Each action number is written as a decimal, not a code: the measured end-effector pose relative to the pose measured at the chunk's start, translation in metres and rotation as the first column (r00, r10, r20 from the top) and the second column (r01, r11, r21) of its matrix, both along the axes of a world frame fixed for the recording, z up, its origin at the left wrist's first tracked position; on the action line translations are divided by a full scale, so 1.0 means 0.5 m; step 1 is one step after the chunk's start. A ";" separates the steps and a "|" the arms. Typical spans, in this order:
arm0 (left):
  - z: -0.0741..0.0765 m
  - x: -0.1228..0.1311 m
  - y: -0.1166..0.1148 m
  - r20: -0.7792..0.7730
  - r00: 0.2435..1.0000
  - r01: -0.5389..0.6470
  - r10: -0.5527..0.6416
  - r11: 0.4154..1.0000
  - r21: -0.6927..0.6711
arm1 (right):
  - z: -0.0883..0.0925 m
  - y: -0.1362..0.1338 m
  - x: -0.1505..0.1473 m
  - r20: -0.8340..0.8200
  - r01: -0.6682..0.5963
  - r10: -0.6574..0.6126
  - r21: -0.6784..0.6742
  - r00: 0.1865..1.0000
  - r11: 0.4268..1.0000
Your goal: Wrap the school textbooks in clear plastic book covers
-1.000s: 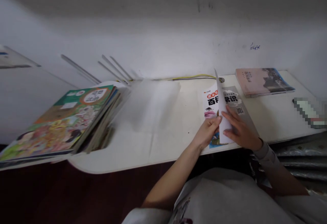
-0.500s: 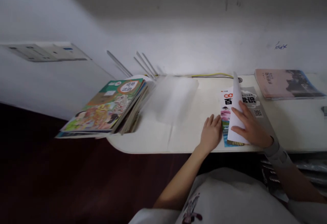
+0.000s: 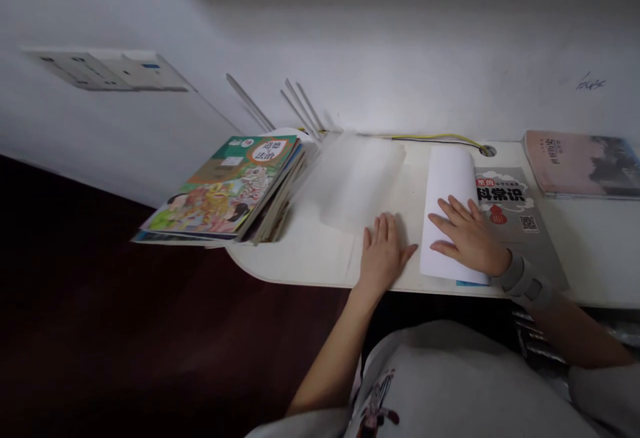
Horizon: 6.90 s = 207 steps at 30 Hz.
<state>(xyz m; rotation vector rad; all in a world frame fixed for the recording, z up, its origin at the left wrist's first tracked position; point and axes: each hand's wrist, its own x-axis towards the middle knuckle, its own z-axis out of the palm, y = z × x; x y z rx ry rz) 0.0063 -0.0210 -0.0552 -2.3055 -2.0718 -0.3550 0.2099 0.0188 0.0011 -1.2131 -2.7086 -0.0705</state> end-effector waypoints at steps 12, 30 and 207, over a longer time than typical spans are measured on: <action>-0.009 -0.012 -0.001 0.255 0.967 0.001 -0.019 0.998 0.068 | -0.021 -0.008 -0.074 -0.059 0.051 -0.049 0.035 0.997 0.998; -0.009 0.017 -0.024 0.043 0.999 -0.012 0.011 1.000 0.020 | 0.036 0.254 -0.056 -0.100 0.257 -0.272 -0.140 0.957 0.956; 0.088 -0.293 -0.019 -0.219 0.475 0.811 -0.852 0.521 -0.266 | -0.063 -0.064 -0.030 -0.072 -0.524 0.519 -0.156 0.852 0.838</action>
